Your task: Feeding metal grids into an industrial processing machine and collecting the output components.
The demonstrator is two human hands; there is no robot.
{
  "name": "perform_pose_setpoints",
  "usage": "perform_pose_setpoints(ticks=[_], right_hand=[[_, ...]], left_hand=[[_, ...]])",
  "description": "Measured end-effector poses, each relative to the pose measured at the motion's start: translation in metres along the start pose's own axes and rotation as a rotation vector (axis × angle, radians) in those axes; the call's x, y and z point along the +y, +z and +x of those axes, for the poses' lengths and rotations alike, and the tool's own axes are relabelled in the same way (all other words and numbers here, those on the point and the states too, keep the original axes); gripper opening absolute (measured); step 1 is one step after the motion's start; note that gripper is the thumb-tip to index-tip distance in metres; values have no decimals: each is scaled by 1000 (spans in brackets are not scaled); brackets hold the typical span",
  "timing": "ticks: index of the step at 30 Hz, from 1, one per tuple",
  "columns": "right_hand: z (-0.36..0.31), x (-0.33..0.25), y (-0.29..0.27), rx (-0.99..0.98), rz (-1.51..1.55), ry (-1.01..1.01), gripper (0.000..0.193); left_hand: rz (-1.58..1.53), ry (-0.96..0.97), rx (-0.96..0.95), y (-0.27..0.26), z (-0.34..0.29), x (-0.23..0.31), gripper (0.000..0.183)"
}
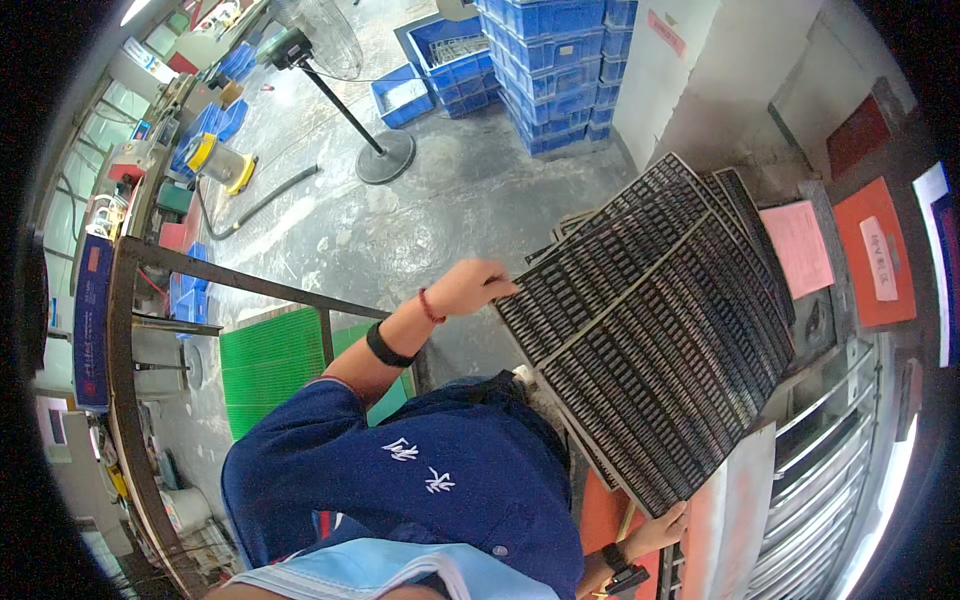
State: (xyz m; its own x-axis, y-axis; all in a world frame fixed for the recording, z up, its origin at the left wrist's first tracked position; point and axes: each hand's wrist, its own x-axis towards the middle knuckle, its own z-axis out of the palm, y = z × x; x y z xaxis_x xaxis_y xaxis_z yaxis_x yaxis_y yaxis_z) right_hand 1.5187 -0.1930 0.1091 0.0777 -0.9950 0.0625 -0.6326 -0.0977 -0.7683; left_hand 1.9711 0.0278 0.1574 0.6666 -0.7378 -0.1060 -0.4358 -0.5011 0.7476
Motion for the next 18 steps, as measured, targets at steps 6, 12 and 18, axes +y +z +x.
perform_pose_setpoints(ticks=[6,12,18], right_hand=[[-3,8,-10,29,-196,-309,29],[-1,11,4,-2,-177,-356,31],[9,8,13,-24,-161,-359,27]], left_hand=[[-73,-112,-134,26,-63,-9,30],[-29,-146,-86,64,-98,2,32],[192,-137,25,87,-105,2,39]])
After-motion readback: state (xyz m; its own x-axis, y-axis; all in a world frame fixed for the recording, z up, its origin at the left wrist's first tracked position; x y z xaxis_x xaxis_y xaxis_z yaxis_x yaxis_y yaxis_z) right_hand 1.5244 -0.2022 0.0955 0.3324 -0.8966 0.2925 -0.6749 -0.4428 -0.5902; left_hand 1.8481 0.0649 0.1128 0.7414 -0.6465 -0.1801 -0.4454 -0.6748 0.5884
